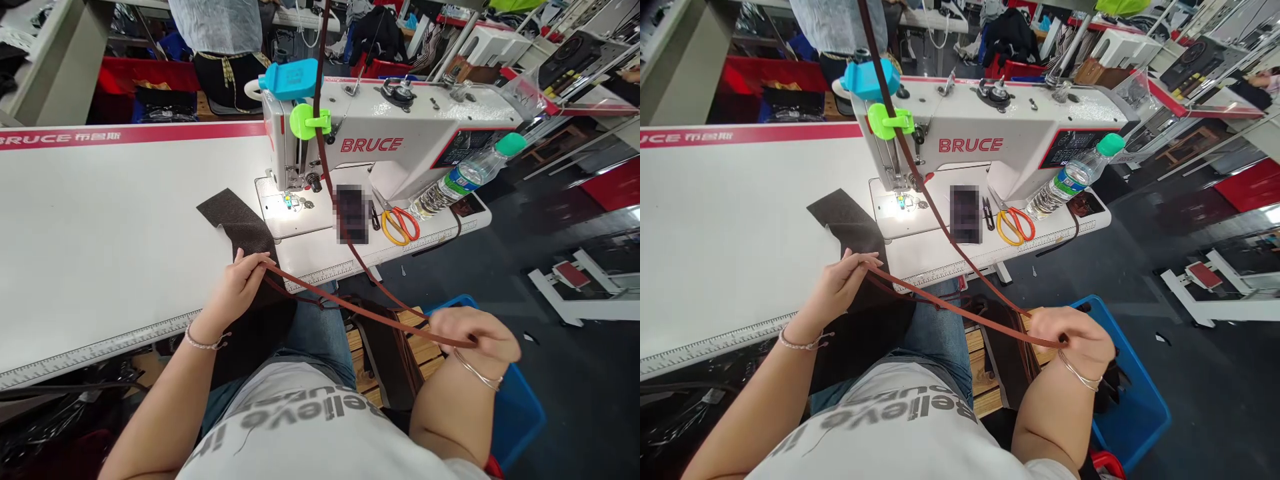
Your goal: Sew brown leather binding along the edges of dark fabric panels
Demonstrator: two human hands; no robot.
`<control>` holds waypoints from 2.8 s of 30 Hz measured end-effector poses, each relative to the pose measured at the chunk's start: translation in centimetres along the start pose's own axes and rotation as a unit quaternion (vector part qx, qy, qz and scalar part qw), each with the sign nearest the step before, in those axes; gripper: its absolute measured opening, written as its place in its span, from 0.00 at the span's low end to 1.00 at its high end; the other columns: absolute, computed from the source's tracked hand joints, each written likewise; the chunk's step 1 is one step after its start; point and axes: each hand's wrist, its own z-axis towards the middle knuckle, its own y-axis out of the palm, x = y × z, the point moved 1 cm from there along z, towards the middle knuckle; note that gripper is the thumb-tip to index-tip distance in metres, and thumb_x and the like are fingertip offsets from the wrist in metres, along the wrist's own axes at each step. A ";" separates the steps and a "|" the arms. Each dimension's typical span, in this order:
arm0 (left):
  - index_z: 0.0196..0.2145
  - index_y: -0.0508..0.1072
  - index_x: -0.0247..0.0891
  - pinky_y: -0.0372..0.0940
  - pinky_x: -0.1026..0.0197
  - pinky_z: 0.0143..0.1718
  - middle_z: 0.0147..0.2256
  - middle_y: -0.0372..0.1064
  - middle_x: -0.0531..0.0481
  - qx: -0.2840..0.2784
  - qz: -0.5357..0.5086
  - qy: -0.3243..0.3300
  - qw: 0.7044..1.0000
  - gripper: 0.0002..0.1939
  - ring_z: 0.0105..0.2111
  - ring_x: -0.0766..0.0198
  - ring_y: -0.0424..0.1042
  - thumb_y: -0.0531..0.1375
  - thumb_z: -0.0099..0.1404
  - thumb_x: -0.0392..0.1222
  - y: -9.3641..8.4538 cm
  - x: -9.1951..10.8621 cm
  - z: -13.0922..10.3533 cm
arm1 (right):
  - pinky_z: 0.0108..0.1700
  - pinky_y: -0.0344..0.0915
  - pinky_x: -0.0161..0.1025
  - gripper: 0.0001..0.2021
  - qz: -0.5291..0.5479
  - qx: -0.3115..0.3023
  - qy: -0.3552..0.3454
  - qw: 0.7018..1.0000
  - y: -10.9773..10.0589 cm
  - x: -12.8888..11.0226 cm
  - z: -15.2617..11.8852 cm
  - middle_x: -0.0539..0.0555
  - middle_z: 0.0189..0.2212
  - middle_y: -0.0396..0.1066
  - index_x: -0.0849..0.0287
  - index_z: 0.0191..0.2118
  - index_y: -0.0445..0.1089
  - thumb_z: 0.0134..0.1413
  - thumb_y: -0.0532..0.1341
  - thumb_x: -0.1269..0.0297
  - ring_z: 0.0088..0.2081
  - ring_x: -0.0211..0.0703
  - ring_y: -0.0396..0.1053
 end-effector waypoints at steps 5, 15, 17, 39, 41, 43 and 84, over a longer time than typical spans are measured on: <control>0.42 0.72 0.43 0.38 0.41 0.68 0.44 0.75 0.48 -0.002 0.027 0.021 0.999 0.12 0.53 0.57 0.71 0.49 0.69 0.43 0.4 0.2 0.0 | 0.54 0.69 0.52 0.25 0.070 -0.091 0.058 0.992 8.5 -4.2 7.4 0.60 0.52 0.73 0.52 0.61 0.65 0.60 0.60 0.51 0.51 0.50 0.72; 0.38 0.69 0.41 0.40 0.42 0.68 0.40 0.75 0.49 -0.002 0.057 0.062 0.996 0.11 0.55 0.58 0.69 0.47 0.69 0.38 0.5 -0.3 -0.2 | 0.31 0.66 0.36 0.11 0.261 -0.109 0.063 0.957 22.5 -8.0 15.4 0.48 0.20 0.68 0.57 0.37 0.73 0.60 0.59 0.56 0.24 0.35 0.67; 0.38 0.69 0.41 0.42 0.42 0.68 0.39 0.75 0.49 0.002 0.060 0.063 0.996 0.11 0.55 0.58 0.69 0.47 0.70 0.38 0.4 -0.5 -0.3 | 0.27 0.63 0.36 0.10 0.271 -0.143 0.070 0.949 21.3 -7.5 14.9 0.46 0.17 0.63 0.57 0.31 0.71 0.58 0.62 0.57 0.21 0.34 0.62; 0.37 0.67 0.41 0.39 0.38 0.68 0.38 0.74 0.50 -0.023 0.052 0.050 0.997 0.12 0.58 0.57 0.67 0.46 0.71 0.41 0.1 -0.3 -0.3 | 0.54 0.70 0.50 0.22 0.095 -0.093 0.141 0.981 6.1 -1.0 5.7 0.62 0.51 0.74 0.56 0.56 0.68 0.57 0.64 0.56 0.50 0.50 0.73; 0.37 0.67 0.41 0.39 0.36 0.68 0.38 0.75 0.50 -0.033 0.064 0.055 0.996 0.11 0.59 0.56 0.66 0.46 0.71 0.40 0.1 -0.3 -0.2 | 0.56 0.68 0.52 0.21 0.097 -0.055 0.100 0.989 10.3 -3.0 8.9 0.61 0.50 0.74 0.56 0.55 0.68 0.58 0.63 0.56 0.51 0.49 0.73; 0.37 0.67 0.41 0.38 0.34 0.67 0.37 0.75 0.50 -0.043 0.073 0.059 0.995 0.12 0.60 0.54 0.65 0.45 0.71 0.40 0.1 -0.2 -0.2 | 0.56 0.68 0.50 0.20 0.136 -0.040 0.047 0.989 15.2 -5.1 11.9 0.60 0.50 0.74 0.57 0.54 0.68 0.59 0.62 0.55 0.51 0.48 0.73; 0.51 0.71 0.45 0.23 0.29 0.64 0.52 0.72 0.48 -0.188 0.095 0.078 0.975 0.17 0.66 0.45 0.52 0.53 0.67 0.45 -1.5 0.5 0.2 | 0.22 0.54 0.30 0.10 0.286 -0.127 0.105 0.944 22.4 -8.1 14.4 0.43 0.15 0.61 0.61 0.34 0.72 0.57 0.62 0.59 0.17 0.30 0.57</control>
